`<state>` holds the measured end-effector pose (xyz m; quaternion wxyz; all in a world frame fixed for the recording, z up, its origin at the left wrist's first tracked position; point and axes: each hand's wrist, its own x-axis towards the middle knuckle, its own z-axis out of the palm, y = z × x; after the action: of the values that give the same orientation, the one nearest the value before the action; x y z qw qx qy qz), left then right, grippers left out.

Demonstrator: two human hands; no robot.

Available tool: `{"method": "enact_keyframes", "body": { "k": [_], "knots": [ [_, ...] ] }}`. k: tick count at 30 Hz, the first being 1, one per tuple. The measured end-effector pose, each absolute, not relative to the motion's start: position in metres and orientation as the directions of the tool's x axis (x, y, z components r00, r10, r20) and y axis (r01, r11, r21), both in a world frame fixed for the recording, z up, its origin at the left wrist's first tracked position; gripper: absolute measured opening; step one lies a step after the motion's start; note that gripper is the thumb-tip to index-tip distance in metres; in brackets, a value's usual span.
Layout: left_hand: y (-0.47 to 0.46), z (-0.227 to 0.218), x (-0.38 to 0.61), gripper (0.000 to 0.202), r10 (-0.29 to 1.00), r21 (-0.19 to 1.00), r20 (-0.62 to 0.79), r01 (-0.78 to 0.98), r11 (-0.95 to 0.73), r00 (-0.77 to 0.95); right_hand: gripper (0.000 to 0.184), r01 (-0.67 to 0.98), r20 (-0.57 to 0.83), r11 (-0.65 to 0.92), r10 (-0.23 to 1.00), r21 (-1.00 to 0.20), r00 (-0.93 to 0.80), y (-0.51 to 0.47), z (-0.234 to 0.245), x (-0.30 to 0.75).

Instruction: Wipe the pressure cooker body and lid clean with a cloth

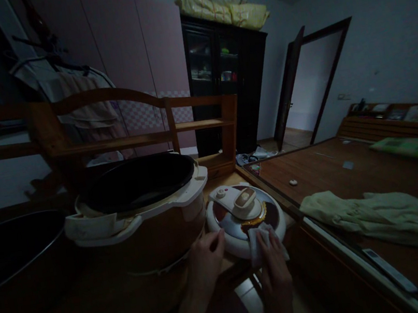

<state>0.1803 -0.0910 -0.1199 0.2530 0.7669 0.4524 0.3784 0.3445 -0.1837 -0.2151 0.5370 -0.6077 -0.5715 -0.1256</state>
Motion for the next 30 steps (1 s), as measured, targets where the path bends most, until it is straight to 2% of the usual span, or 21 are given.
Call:
{"method": "enact_keyframes", "body": {
  "k": [3, 5, 10, 14, 17, 21, 23, 26, 30],
  "knots": [
    [-0.089, -0.151, 0.170, 0.047, 0.944, 0.911, 0.240, 0.285, -0.300, 0.226, 0.057, 0.891, 0.792, 0.242, 0.583, -0.384, 0.182, -0.177, -0.217, 0.335],
    [-0.089, -0.159, 0.170, 0.047, 0.961, 0.964, 0.187, 0.152, -0.220, 0.201, 0.056, 0.912, 0.803, 0.279, 0.590, -0.301, 0.084, -0.171, -0.217, 0.328],
    [-0.085, -0.158, 0.168, 0.043, 0.946, 0.997, 0.071, -0.052, -0.057, 0.315, 0.055, 0.926, 0.788, 0.349, 0.606, -0.144, -0.106, -0.166, -0.210, 0.322],
    [-0.083, -0.155, 0.161, 0.049, 0.897, 1.000, 0.016, -0.020, -0.008, 0.441, 0.056, 0.931, 0.771, 0.358, 0.614, -0.079, -0.170, -0.181, -0.204, 0.340],
    [-0.085, -0.153, 0.159, 0.043, 0.881, 0.999, 0.041, -0.001, -0.046, 0.471, 0.056, 0.945, 0.795, 0.302, 0.601, -0.127, -0.085, -0.195, -0.206, 0.362],
    [-0.087, -0.152, 0.159, 0.039, 0.869, 0.997, 0.065, 0.008, -0.079, 0.491, 0.051, 0.925, 0.783, 0.152, 0.589, -0.349, 0.199, -0.206, -0.213, 0.390],
    [-0.087, -0.154, 0.159, 0.039, 0.873, 0.996, 0.057, 0.029, -0.081, 0.485, 0.050, 0.900, 0.764, 0.115, 0.580, -0.421, 0.283, -0.206, -0.215, 0.396],
    [-0.086, -0.157, 0.159, 0.044, 0.872, 0.996, 0.032, 0.062, -0.071, 0.488, 0.051, 0.893, 0.766, 0.145, 0.583, -0.426, 0.271, -0.200, -0.214, 0.390],
    [-0.086, -0.158, 0.161, 0.046, 0.867, 0.994, 0.052, 0.059, -0.093, 0.496, 0.054, 0.919, 0.814, 0.232, 0.564, -0.320, 0.142, -0.191, -0.211, 0.365]
  ]
}}
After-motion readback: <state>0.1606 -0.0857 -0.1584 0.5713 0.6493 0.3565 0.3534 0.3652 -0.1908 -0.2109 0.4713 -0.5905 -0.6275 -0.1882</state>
